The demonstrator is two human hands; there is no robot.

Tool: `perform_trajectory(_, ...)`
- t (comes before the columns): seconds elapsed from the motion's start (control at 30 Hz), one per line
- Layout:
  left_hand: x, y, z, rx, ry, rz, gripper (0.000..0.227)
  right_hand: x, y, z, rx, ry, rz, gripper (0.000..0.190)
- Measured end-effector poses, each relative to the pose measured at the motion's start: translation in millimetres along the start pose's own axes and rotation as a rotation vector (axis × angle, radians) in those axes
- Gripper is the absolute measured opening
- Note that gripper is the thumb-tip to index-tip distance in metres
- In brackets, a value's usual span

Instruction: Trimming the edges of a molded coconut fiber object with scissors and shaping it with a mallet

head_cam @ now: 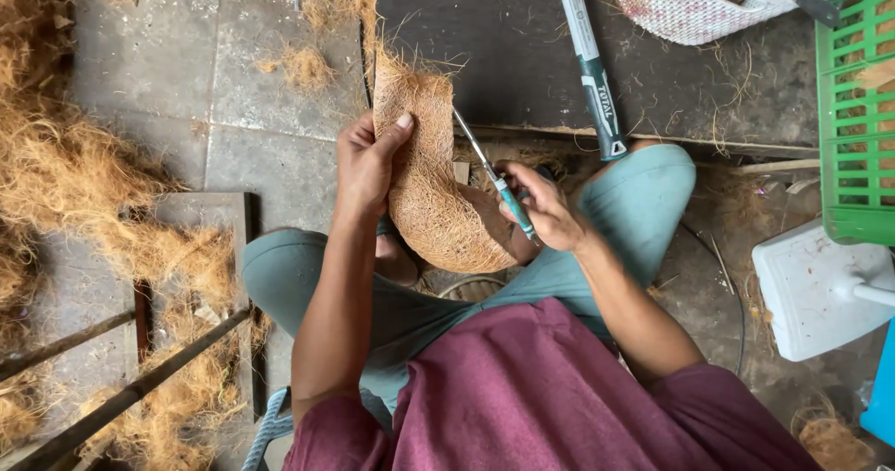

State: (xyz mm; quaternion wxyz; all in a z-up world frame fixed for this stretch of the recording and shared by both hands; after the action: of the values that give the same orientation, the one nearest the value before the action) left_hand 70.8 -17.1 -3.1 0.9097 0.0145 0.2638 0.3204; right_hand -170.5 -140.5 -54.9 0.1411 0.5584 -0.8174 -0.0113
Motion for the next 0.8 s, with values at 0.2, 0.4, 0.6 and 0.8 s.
perform_trajectory(0.2,-5.7,2.7,3.7,-0.008,-0.035,-0.059,0.015,-6.3,-6.8,-10.1,0.011,-0.009,0.024,0.054)
perform_trajectory(0.4,-22.0,9.0,23.9,-0.040,-0.044,-0.109,0.008,2.5,-9.0,-9.4,-0.040,-0.027,-0.008,0.053)
perform_trajectory(0.6,5.3,2.3,-2.2,-0.031,-0.074,-0.189,0.007,7.6,-11.5,-12.7,-0.074,0.066,-0.052,0.061)
perform_trajectory(0.8,-4.0,3.7,0.8,-0.088,-0.036,-0.185,0.009,12.3,-10.3,-55.5,-0.047,0.105,-0.069,0.058)
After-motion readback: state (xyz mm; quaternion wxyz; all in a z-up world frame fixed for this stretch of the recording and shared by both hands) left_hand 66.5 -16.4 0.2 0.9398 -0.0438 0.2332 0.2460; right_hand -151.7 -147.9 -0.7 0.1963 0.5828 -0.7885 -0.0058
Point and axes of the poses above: each hand's wrist, its own y-axis away from the middle knuckle, its own x-axis out of the back of the hand, z = x × y, the point moved 1 cm from there along -y, towards the middle knuckle, and after that the axes turned 9 degrees about -z, right-handed, at the moved point
